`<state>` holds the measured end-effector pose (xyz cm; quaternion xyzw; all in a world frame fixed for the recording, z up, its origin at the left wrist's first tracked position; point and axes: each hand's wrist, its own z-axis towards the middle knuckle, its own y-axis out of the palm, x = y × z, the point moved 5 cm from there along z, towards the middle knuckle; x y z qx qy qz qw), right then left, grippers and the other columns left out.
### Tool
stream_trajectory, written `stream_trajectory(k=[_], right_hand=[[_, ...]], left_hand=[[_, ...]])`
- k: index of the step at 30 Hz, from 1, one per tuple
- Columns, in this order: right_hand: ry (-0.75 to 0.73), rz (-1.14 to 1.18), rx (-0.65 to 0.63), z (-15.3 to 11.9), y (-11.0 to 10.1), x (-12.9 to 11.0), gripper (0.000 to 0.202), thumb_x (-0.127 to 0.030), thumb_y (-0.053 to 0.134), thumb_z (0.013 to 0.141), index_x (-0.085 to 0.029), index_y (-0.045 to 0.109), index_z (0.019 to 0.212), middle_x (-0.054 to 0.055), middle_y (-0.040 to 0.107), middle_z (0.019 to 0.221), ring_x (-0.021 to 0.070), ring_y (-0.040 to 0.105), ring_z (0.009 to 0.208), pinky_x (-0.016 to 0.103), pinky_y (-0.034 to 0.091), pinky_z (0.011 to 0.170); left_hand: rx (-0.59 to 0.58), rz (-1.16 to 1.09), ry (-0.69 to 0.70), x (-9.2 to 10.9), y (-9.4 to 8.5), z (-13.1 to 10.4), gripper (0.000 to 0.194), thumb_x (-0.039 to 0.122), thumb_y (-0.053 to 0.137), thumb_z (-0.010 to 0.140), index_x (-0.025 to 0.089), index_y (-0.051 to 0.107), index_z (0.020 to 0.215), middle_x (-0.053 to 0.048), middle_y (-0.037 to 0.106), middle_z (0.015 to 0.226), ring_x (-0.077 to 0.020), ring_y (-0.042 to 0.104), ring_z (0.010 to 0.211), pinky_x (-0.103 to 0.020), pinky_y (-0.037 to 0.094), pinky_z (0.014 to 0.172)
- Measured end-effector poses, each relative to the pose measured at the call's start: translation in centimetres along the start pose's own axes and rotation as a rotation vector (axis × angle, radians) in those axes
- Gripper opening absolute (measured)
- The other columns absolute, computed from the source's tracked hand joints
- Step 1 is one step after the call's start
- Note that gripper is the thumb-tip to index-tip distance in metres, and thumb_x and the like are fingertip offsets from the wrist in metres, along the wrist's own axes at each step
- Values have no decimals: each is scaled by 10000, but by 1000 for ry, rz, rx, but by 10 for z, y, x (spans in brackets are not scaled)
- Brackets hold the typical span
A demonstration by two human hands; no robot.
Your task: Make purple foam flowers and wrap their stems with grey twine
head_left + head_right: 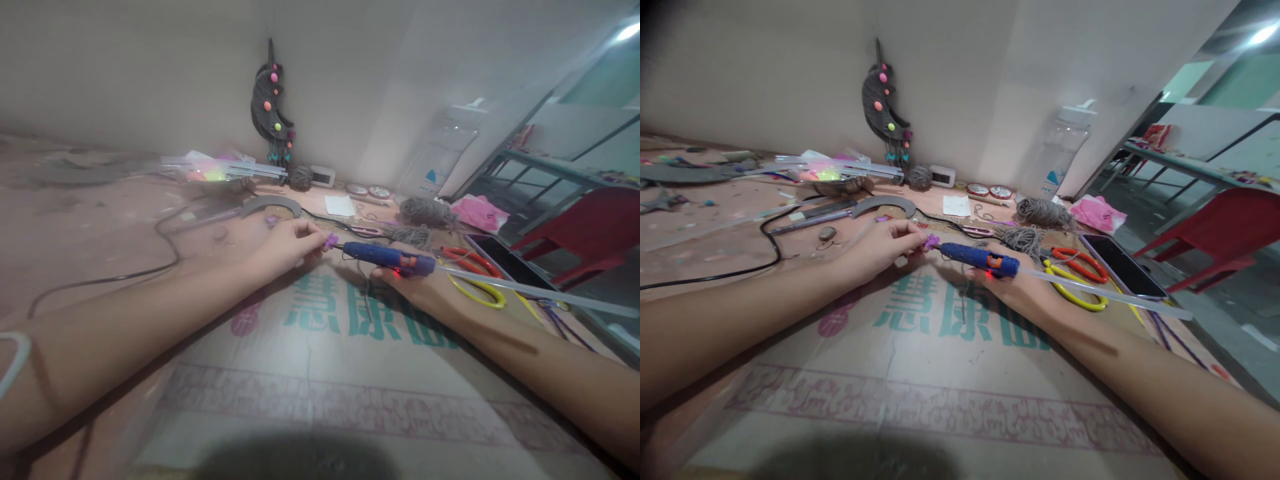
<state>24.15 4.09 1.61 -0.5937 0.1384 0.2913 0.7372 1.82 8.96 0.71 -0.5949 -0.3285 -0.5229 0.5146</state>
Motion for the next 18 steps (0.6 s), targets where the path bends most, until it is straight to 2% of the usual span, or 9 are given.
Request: stream_trajectory(k=[7, 13, 18], right_hand=[[5, 57, 10, 0, -1, -6, 229, -469, 691, 781, -251, 632, 822, -27, 640, 690, 172, 576, 603, 278, 449, 541], [14, -34, 15, 2, 0, -1, 271, -479, 677, 786, -230, 572, 770, -42, 580, 658, 159, 543, 614, 261, 413, 555], [-33, 1, 19, 2, -1, -1, 261, -460, 675, 814, -221, 573, 792, -39, 573, 682, 153, 542, 644, 257, 418, 589]], left_hand=[[11, -8, -22, 2, 0, -3, 249, 357, 658, 837, 139, 614, 724, 15, 596, 651, -83, 512, 558, -195, 344, 496], [10, -44, 17, -1, -1, -1, 233, 337, 661, 830, 138, 610, 720, 17, 588, 656, -89, 542, 614, -195, 382, 559], [0, -40, -4, -2, -1, 0, 222, 333, 648, 835, 136, 615, 741, 11, 591, 663, -96, 546, 619, -208, 391, 571]])
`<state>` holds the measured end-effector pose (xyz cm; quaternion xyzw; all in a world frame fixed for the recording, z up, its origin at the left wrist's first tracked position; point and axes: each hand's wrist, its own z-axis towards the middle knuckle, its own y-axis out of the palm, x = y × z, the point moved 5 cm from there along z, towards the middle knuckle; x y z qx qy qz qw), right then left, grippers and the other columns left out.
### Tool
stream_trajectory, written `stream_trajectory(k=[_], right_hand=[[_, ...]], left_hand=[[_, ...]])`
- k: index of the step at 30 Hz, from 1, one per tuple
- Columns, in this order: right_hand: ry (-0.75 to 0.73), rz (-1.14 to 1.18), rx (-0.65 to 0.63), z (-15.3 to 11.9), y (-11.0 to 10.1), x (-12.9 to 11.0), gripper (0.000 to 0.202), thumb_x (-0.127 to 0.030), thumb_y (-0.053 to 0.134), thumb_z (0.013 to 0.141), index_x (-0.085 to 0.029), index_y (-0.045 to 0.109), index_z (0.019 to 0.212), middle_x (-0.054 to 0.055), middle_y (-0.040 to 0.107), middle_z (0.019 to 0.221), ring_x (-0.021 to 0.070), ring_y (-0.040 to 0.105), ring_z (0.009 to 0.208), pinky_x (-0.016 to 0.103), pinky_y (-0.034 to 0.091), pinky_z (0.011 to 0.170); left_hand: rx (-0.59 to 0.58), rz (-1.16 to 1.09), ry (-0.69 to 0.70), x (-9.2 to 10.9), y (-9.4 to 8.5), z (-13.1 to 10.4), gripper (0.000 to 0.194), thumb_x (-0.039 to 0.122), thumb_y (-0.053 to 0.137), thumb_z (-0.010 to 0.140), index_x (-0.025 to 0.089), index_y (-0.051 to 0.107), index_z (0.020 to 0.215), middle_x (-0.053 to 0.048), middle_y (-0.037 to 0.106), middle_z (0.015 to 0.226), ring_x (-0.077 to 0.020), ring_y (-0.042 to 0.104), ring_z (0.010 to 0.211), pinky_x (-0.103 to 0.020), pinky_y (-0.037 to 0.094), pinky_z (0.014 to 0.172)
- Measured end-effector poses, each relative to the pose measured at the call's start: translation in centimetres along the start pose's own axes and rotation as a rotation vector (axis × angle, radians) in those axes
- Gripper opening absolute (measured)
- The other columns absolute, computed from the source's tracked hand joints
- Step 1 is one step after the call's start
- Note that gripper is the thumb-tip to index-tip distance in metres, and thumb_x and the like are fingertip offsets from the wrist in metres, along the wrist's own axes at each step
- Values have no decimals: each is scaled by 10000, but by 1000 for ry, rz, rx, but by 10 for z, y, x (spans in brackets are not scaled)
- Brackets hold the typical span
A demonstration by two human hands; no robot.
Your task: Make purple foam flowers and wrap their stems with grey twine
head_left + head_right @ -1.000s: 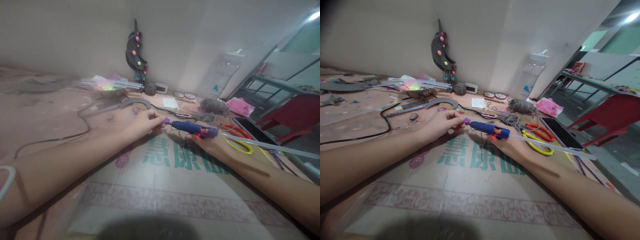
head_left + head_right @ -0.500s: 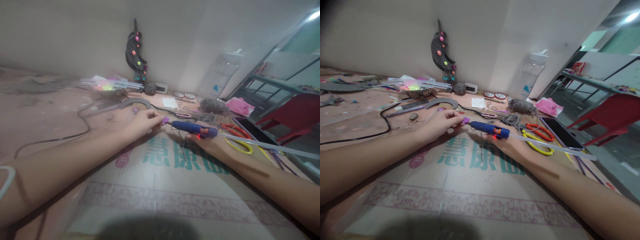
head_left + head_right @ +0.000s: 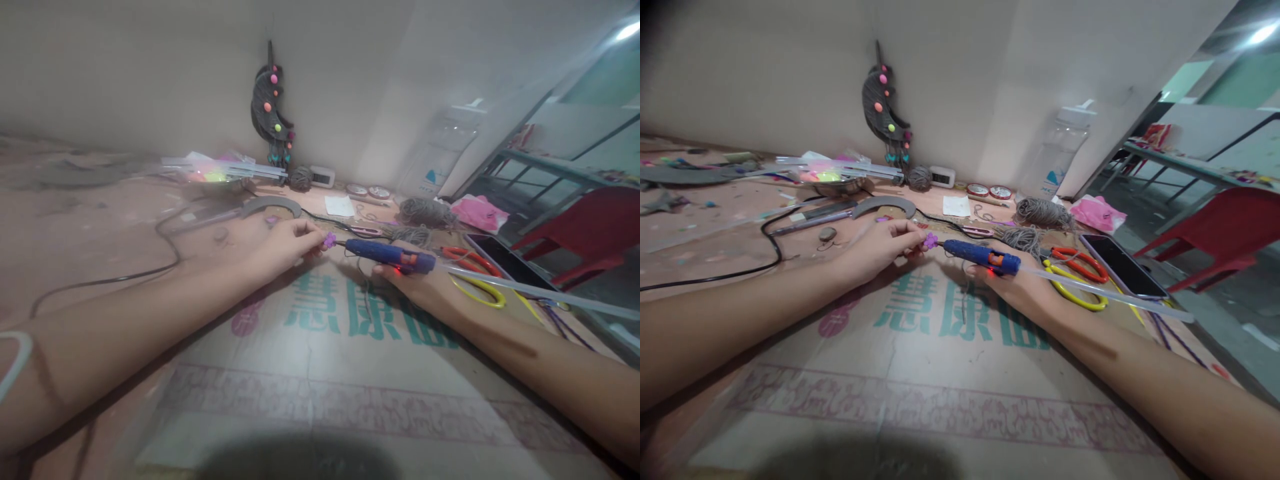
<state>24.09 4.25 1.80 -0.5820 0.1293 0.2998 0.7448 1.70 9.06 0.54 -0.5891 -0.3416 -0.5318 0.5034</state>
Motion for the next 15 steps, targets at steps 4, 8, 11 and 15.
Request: stream_trajectory(k=[4, 8, 11, 15], right_hand=[[-25, 16, -5, 0, 0, -2, 258, -449, 674, 830, -217, 574, 780, -35, 573, 673, 148, 534, 636, 256, 410, 585], [-37, 21, 7, -1, -1, -5, 227, -420, 662, 842, -219, 578, 775, -24, 588, 678, 152, 540, 636, 263, 414, 582], [-17, 10, 17, -2, -2, -6, 211, -398, 661, 835, -221, 573, 761, -23, 583, 663, 152, 545, 628, 266, 417, 575], [3, -27, 31, -2, -3, -5, 207, -396, 666, 825, -224, 572, 762, -13, 589, 668, 163, 555, 630, 280, 433, 578]], left_hand=[[2, 31, 16, 0, 0, 0, 232, 343, 643, 843, 133, 619, 745, 4, 600, 673, -97, 547, 623, -210, 384, 566], [-3, 46, 5, -2, 1, 0, 247, 365, 647, 843, 138, 616, 750, -1, 609, 681, -99, 551, 621, -207, 383, 550], [-3, 54, -7, -2, 1, 0, 246, 367, 643, 847, 140, 612, 757, -10, 618, 690, -102, 564, 624, -201, 380, 529], [-13, 42, -40, -3, 2, 0, 220, 357, 638, 854, 150, 610, 784, -14, 632, 694, -102, 572, 607, -190, 364, 493]])
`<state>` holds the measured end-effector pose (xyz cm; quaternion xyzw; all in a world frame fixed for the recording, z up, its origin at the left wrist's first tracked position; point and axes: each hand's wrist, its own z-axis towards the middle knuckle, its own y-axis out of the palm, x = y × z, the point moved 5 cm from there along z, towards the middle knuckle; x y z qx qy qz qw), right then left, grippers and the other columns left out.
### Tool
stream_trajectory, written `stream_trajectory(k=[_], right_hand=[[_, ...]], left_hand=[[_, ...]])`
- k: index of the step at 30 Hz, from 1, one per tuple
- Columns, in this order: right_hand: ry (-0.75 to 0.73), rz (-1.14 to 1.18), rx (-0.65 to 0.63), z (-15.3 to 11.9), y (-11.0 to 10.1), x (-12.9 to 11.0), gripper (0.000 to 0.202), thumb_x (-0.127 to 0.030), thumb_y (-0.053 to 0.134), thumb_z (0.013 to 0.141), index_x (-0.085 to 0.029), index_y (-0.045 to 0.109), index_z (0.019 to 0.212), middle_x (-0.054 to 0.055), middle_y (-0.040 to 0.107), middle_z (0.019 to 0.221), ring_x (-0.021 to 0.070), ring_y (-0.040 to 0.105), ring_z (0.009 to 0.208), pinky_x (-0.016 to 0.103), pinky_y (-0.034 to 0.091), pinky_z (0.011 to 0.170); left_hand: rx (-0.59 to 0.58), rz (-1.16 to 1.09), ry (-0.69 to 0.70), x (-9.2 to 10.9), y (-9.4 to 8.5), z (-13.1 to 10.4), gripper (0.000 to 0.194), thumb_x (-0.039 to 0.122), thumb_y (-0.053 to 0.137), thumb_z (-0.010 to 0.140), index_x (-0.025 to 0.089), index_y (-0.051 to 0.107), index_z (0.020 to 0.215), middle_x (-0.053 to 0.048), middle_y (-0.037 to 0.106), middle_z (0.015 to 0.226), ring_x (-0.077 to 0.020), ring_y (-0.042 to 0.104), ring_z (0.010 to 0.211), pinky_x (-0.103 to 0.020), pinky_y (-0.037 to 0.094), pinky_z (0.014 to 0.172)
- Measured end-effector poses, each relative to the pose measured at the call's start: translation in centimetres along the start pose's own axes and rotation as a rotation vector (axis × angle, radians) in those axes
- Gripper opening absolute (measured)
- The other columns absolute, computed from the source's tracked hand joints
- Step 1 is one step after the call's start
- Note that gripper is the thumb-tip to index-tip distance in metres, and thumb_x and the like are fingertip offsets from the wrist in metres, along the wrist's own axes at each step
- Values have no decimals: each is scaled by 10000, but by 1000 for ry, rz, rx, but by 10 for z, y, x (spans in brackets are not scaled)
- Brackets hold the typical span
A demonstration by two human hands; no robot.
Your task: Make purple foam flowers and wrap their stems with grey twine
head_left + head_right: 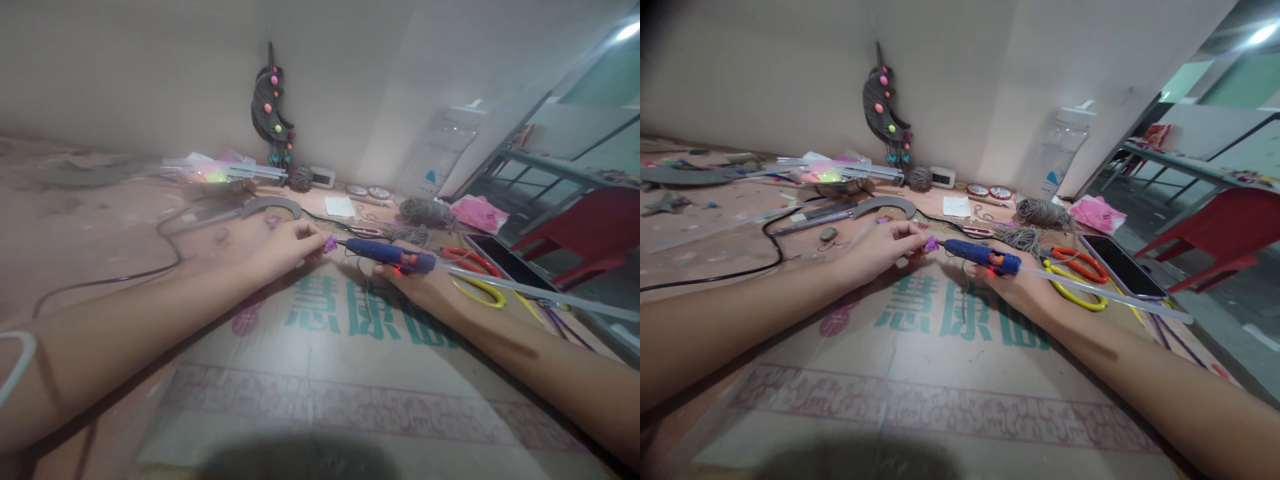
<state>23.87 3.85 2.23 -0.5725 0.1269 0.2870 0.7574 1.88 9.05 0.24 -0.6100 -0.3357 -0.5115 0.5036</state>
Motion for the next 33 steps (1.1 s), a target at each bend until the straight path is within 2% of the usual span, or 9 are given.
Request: stream_trajectory(k=[6, 22, 28, 33], right_hand=[[-20, 17, 30, 1, 2, 5, 210, -429, 668, 824, -242, 597, 760, -7, 615, 671, 180, 579, 613, 303, 466, 560], [29, -18, -15, 0, 0, 2, 221, -453, 661, 798, -243, 598, 773, 7, 646, 712, 210, 612, 664, 327, 488, 597], [16, -26, -27, 0, 0, -1, 215, -446, 672, 799, -251, 587, 770, -3, 642, 705, 198, 604, 630, 317, 470, 561], [62, -23, -56, -1, -1, -4, 210, -441, 677, 790, -250, 594, 762, -20, 627, 682, 179, 593, 621, 296, 450, 555]], left_hand=[[-4, -15, -2, 1, 0, 0, 218, 353, 641, 857, 150, 610, 787, -17, 644, 692, -102, 585, 614, -178, 381, 486], [-31, -9, 34, 1, 1, 1, 232, 369, 654, 852, 154, 607, 779, -10, 647, 697, -82, 550, 553, -174, 380, 448], [-51, -40, 51, -3, 3, 1, 234, 375, 655, 847, 156, 616, 774, -9, 641, 667, -83, 544, 536, -175, 361, 440], [-61, -23, 56, 0, 3, 0, 239, 373, 651, 851, 150, 621, 769, -24, 664, 706, -88, 563, 567, -175, 370, 451]])
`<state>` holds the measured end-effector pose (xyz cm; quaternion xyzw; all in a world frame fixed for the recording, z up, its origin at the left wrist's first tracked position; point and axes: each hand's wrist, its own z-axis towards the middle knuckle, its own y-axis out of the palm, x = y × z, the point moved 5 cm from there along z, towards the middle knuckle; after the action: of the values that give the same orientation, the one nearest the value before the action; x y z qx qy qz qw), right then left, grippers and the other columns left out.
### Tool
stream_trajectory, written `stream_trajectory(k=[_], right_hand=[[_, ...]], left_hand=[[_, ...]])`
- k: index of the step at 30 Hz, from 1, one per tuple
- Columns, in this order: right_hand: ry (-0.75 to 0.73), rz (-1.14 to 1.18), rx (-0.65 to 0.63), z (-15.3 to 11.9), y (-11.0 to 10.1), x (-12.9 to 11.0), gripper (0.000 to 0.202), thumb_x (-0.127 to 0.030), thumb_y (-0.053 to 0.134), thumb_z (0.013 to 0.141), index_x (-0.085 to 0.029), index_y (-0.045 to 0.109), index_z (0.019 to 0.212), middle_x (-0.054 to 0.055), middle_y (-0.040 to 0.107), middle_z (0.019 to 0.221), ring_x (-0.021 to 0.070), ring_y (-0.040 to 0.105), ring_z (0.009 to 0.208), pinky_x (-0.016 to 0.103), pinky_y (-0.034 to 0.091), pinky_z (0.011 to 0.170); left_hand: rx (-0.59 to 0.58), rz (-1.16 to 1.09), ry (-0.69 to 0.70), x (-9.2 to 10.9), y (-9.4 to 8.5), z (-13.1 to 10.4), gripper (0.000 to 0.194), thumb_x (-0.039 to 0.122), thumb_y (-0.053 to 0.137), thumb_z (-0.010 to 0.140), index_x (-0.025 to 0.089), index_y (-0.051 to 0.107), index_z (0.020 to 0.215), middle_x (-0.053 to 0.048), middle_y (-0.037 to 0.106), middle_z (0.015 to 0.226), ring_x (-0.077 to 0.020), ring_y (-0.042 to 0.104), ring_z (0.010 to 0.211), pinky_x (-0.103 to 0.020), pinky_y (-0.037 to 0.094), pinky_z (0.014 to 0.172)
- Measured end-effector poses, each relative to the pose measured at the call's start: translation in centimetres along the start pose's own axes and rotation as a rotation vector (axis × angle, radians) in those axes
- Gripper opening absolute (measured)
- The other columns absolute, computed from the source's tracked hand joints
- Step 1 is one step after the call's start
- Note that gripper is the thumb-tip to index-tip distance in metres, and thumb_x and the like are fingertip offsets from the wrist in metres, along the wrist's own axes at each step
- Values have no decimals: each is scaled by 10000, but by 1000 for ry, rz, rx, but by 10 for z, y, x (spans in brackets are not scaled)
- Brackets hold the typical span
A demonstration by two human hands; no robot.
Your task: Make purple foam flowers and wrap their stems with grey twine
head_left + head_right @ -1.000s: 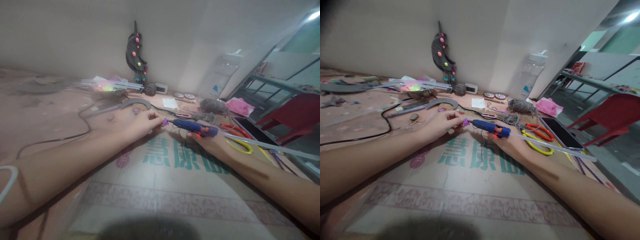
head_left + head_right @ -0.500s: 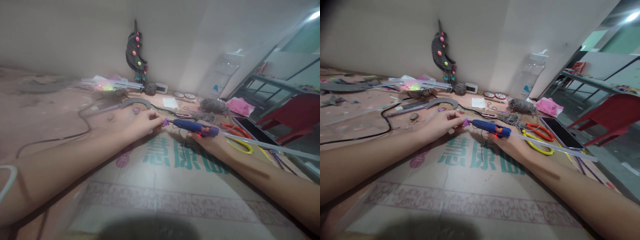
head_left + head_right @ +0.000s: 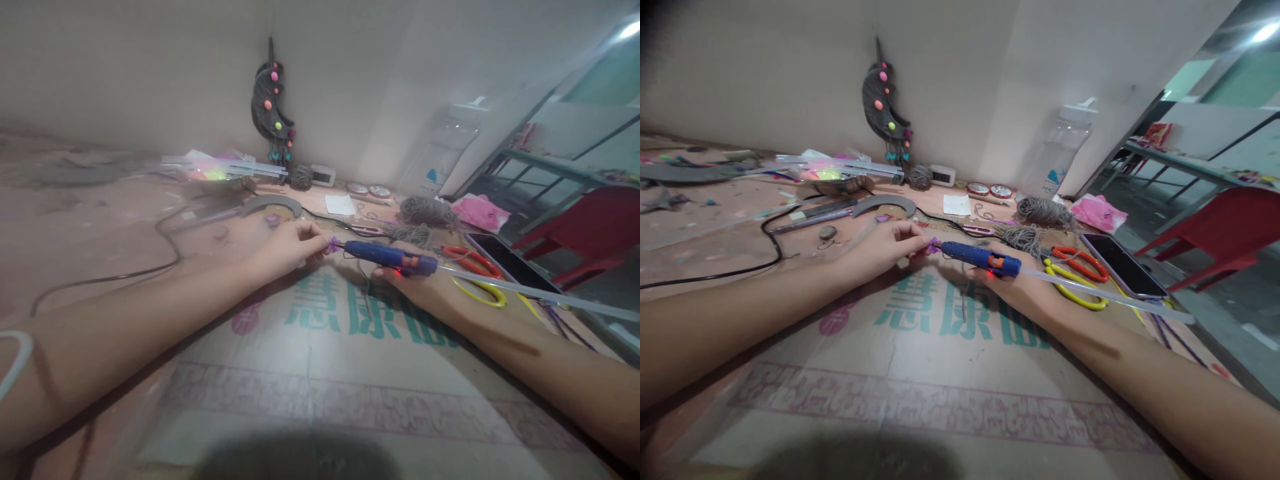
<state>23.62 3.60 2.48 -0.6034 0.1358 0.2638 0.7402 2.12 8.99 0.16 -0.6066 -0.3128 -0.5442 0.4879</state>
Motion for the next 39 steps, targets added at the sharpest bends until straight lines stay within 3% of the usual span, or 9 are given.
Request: stream_trajectory(k=[8, 16, 39], right_hand=[[-13, 4, 29, 0, -1, 0, 219, -436, 676, 786, -246, 577, 739, -19, 605, 655, 172, 570, 583, 293, 412, 523], [-91, 47, -3, 1, 0, 0, 209, -438, 676, 794, -252, 589, 756, -17, 605, 668, 186, 593, 619, 308, 448, 562], [-71, -23, 15, 1, 1, 0, 235, -439, 672, 794, -231, 577, 737, -5, 602, 652, 166, 564, 578, 283, 423, 523]], left_hand=[[-3, 3, -6, 1, 0, -1, 239, 374, 642, 855, 150, 614, 778, -26, 665, 737, -86, 552, 571, -175, 361, 457], [93, 82, -11, 5, -4, -1, 229, 348, 637, 840, 150, 622, 727, -12, 627, 680, -100, 537, 579, -197, 374, 498], [82, 37, -21, 4, -5, -2, 238, 358, 652, 832, 153, 607, 719, 5, 600, 661, -97, 514, 573, -211, 350, 507]])
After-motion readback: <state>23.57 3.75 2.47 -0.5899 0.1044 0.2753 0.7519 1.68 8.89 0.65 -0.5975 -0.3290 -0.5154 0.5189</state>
